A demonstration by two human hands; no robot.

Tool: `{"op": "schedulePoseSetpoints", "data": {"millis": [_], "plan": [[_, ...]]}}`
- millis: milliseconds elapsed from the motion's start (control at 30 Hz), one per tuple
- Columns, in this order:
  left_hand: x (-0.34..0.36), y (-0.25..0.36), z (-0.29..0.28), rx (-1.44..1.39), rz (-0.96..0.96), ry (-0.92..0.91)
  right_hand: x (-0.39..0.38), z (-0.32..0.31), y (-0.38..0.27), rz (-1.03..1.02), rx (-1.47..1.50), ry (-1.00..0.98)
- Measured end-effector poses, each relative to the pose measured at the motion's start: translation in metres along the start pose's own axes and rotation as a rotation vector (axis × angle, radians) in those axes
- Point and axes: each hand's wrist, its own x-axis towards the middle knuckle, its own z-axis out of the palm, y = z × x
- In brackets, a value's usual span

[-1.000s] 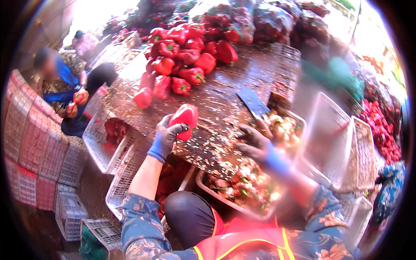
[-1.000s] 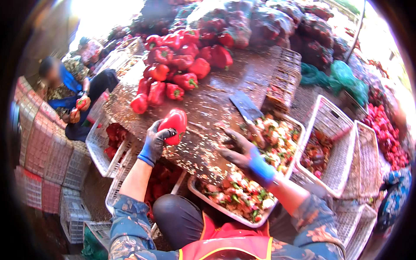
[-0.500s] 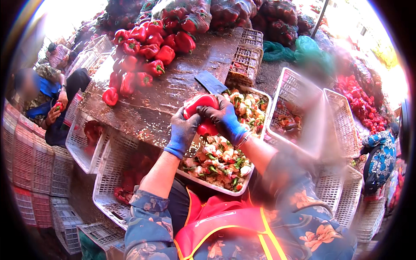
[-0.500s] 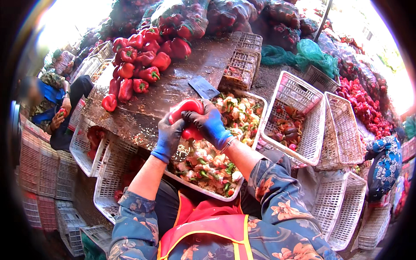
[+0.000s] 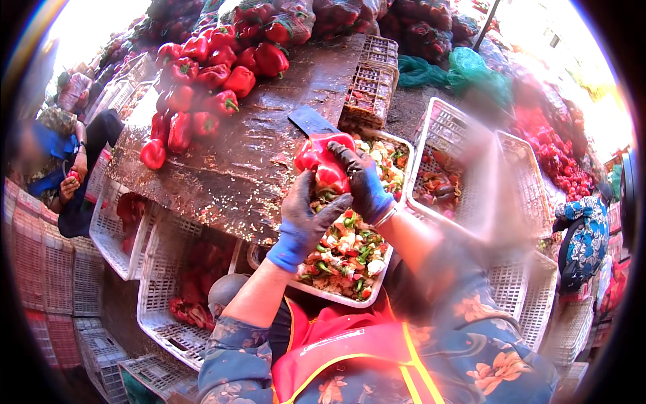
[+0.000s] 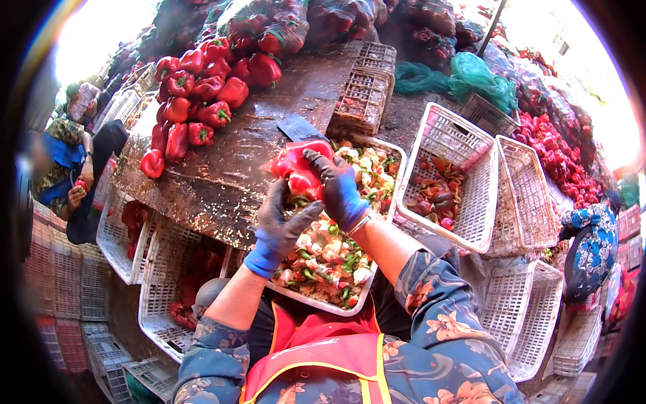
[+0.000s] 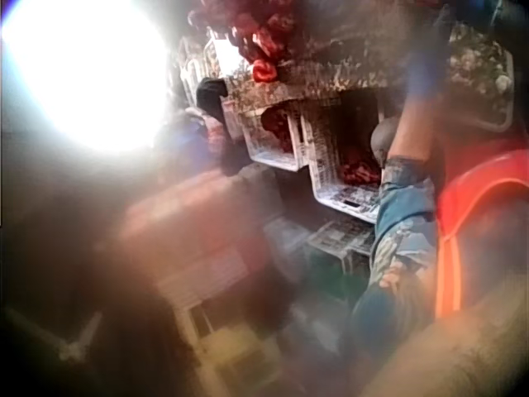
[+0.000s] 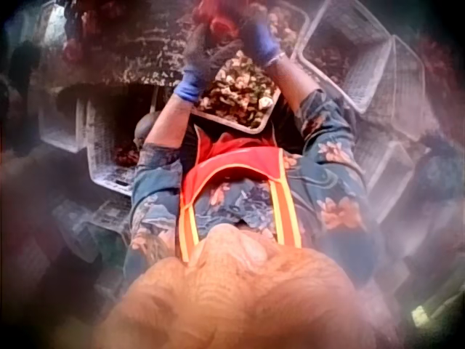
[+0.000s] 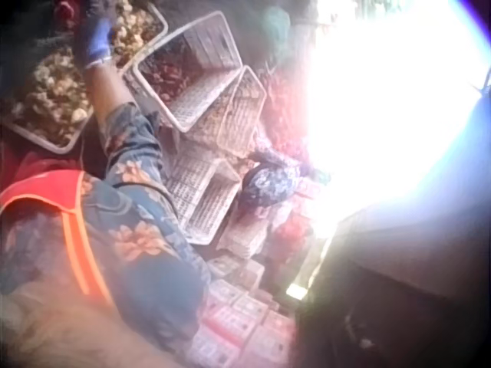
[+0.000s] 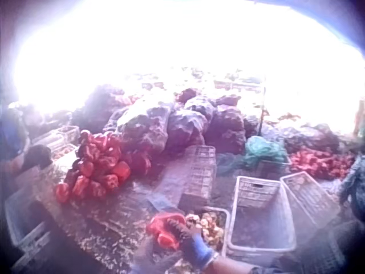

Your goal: The person removes the stems and seeds from red bell peppers by hand and then chops the peppers using a large knife on a wooden surface.

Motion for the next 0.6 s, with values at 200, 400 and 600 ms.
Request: {"op": "schedulePoseSetpoints", "data": {"millis": [200,400,600], "plan": [[0.006,-0.004,-0.016,-0.015,0.032,-0.181,-0.02,0.001,0.0,-0.189,-0.364,-0.17],[-0.007,0.017,-0.024,-0.509,-0.258,-0.114,-0.003,-0.018,-0.012,-0.107,-0.305,-0.22],[-0.02,-0.005,-0.026,0.304,0.164,-0.393,0.025,-0.049,-0.024,-0.033,-0.044,-0.136]]}}
